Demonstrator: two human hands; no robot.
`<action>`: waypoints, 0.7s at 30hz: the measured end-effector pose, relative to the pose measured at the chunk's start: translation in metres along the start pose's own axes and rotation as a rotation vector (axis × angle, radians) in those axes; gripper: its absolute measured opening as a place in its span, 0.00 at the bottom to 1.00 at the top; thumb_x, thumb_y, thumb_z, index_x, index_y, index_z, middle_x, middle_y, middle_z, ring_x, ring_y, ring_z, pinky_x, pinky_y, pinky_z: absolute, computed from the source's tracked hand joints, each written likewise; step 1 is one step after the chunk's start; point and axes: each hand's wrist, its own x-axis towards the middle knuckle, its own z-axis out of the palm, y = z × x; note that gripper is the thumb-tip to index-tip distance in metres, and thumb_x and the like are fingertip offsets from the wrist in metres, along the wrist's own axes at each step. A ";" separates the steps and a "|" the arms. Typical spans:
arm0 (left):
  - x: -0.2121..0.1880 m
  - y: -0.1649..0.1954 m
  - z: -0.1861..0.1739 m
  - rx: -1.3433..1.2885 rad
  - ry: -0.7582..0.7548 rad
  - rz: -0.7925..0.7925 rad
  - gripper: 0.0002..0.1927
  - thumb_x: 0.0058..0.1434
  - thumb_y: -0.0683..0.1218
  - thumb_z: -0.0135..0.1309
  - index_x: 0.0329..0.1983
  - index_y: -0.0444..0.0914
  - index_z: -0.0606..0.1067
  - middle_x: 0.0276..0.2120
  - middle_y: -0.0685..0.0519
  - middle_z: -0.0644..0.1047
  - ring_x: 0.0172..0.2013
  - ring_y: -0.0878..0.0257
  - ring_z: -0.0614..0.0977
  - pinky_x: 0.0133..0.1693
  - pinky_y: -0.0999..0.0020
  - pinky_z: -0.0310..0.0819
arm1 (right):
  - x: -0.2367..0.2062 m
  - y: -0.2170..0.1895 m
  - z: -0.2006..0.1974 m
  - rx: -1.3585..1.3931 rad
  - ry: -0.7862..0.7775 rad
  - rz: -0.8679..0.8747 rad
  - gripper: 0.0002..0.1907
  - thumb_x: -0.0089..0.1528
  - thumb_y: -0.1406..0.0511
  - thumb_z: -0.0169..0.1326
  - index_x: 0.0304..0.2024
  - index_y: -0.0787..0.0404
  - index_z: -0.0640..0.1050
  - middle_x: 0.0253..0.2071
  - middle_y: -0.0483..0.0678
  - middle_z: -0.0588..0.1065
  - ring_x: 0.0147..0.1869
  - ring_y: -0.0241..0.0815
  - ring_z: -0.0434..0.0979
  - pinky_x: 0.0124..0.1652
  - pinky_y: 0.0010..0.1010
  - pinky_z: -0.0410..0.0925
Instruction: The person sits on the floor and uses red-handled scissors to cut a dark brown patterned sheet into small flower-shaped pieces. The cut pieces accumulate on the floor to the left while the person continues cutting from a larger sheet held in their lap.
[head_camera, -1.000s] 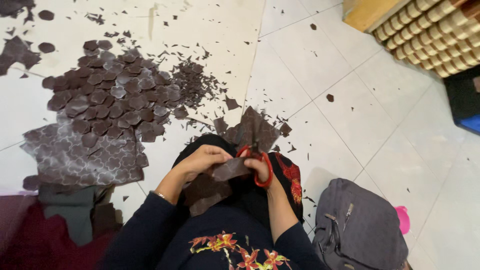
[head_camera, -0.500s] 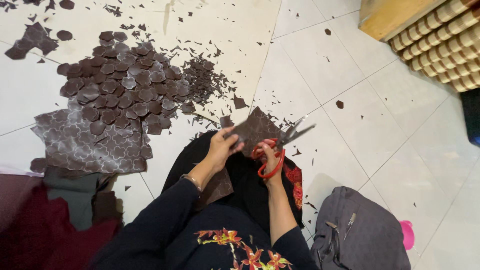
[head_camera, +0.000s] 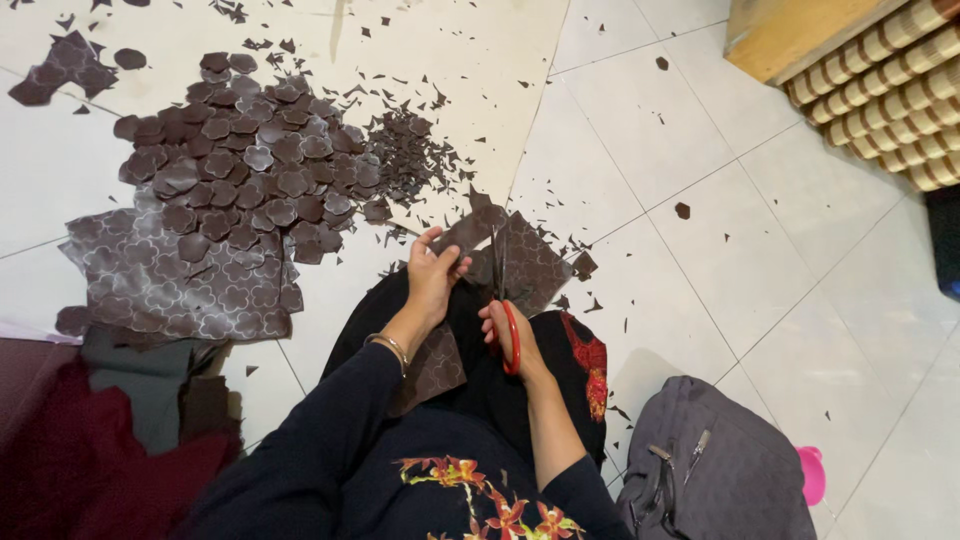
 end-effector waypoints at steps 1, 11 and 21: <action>0.002 0.003 0.002 0.005 0.038 -0.006 0.22 0.64 0.37 0.54 0.60 0.40 0.64 0.40 0.51 0.78 0.32 0.64 0.82 0.33 0.74 0.77 | -0.001 0.000 0.001 -0.007 -0.003 0.008 0.22 0.68 0.49 0.47 0.42 0.61 0.77 0.29 0.41 0.72 0.28 0.31 0.70 0.28 0.24 0.64; -0.003 0.008 0.015 0.284 -0.105 0.023 0.11 0.67 0.41 0.55 0.51 0.37 0.73 0.38 0.58 0.81 0.31 0.71 0.79 0.31 0.78 0.73 | -0.005 0.012 0.003 0.145 -0.211 -0.238 0.32 0.65 0.41 0.50 0.50 0.63 0.74 0.36 0.42 0.71 0.37 0.32 0.72 0.39 0.24 0.69; -0.012 -0.008 0.007 0.353 -0.155 0.012 0.13 0.65 0.40 0.56 0.53 0.38 0.74 0.40 0.56 0.79 0.33 0.70 0.80 0.36 0.76 0.77 | -0.006 0.014 -0.001 0.125 -0.199 -0.232 0.43 0.61 0.33 0.46 0.53 0.64 0.73 0.35 0.44 0.71 0.35 0.34 0.72 0.37 0.25 0.71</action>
